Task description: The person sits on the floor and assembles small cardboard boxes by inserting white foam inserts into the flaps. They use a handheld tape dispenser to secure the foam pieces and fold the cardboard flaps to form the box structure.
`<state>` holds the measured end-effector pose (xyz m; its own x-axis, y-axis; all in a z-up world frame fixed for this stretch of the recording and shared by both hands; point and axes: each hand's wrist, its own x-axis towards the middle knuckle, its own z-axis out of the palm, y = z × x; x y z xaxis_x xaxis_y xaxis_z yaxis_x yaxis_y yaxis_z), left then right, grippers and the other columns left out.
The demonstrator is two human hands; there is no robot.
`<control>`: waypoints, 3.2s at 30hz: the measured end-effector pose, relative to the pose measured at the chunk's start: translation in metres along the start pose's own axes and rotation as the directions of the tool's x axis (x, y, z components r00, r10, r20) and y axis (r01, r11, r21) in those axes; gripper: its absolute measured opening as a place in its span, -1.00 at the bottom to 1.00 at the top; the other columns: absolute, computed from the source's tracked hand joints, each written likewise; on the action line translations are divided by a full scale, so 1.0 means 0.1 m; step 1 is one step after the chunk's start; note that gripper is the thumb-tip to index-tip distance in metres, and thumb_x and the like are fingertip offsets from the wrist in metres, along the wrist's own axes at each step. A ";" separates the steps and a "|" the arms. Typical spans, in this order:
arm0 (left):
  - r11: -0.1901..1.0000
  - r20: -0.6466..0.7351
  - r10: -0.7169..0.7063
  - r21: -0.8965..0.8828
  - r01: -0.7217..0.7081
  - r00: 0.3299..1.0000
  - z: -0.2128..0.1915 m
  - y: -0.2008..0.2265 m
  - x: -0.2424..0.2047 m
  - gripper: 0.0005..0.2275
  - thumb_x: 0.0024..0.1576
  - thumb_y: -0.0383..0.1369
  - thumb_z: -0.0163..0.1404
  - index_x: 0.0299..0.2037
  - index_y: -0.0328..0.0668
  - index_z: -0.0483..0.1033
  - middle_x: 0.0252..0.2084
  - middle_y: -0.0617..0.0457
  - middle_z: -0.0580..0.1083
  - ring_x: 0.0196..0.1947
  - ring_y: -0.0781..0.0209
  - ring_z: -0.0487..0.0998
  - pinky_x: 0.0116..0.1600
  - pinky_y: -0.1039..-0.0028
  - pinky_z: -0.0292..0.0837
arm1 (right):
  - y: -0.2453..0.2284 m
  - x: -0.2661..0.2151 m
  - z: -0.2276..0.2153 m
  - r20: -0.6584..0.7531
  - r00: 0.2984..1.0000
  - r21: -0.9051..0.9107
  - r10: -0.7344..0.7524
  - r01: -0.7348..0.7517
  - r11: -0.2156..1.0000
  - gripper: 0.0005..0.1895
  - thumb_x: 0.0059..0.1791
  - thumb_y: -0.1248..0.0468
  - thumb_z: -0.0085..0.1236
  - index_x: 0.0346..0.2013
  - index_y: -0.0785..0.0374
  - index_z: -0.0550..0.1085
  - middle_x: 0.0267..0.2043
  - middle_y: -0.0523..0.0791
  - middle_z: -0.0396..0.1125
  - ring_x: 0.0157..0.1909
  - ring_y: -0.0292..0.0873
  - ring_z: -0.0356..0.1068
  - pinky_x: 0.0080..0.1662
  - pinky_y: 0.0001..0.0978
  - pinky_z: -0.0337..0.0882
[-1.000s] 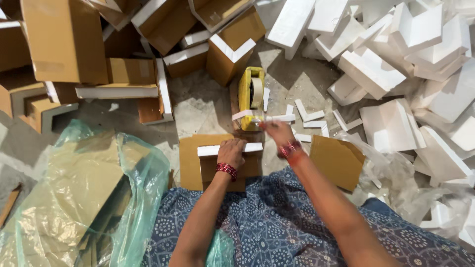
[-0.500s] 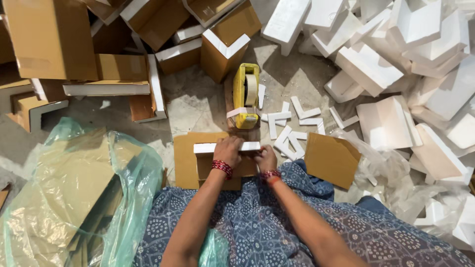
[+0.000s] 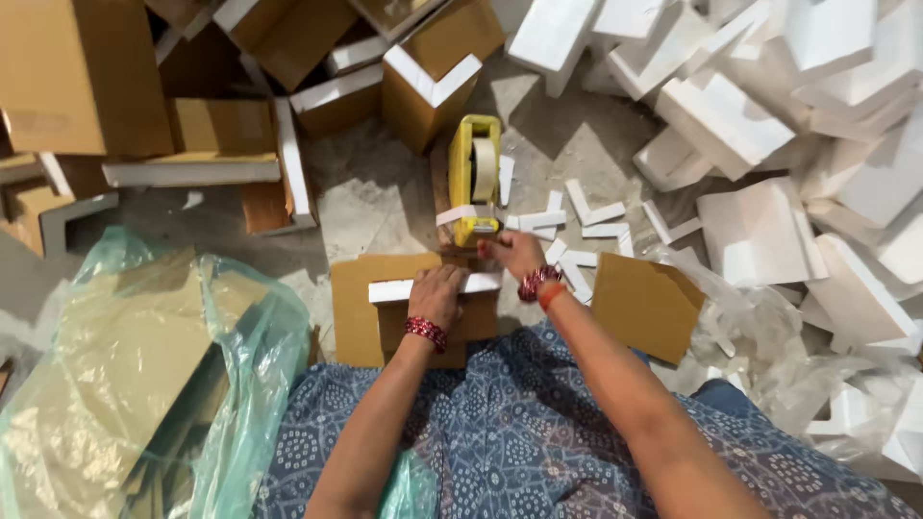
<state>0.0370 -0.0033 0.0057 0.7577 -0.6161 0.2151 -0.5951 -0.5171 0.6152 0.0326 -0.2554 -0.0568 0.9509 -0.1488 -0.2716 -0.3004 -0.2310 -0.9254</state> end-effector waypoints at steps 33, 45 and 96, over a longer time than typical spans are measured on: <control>0.984 -0.132 -0.177 -0.056 0.171 0.975 -0.18 -0.90 -0.47 -0.69 -0.14 -0.59 0.14 -0.17 -0.13 0.59 -0.16 -0.11 0.57 -0.07 -0.17 0.56 0.08 0.12 0.44 | 0.25 -0.86 0.51 0.073 0.927 -0.923 -0.369 0.203 0.327 -0.64 -0.03 0.40 0.16 0.03 0.04 0.43 -0.13 -0.06 0.35 -0.02 0.06 0.39 -0.03 -0.03 0.39; 0.817 0.082 -0.349 -0.461 0.347 0.933 0.65 -0.33 -0.07 -0.61 -0.21 -0.56 0.25 -0.12 -0.12 0.60 -0.17 -0.06 0.61 -0.11 -0.01 0.65 0.02 0.33 0.54 | -0.74 0.46 -0.17 -0.118 0.975 -0.428 0.188 -0.221 0.876 -0.53 -0.10 -0.11 0.38 -0.31 0.28 0.65 -0.37 -0.01 0.54 -0.35 -0.19 0.47 -0.21 -0.32 0.45; 0.820 -0.176 -0.349 -0.533 0.209 0.921 1.17 -0.27 -0.30 -0.59 -0.04 -0.71 0.01 0.05 -0.31 0.42 -0.08 -0.24 0.52 -0.05 -0.25 0.56 0.03 0.19 0.48 | 0.24 0.41 0.21 0.044 0.751 -0.988 0.658 -0.067 0.143 -0.59 -0.14 -0.12 0.34 -0.15 0.02 0.63 -0.15 -0.03 0.52 -0.11 0.02 0.51 -0.04 -0.18 0.46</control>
<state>-0.0010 -0.0403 -0.1059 0.9522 -0.2823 0.1169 -0.1870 -0.2358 0.9536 0.0657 -0.2467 -0.0952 0.5199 -0.2212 -0.8251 -0.1802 -0.9726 0.1472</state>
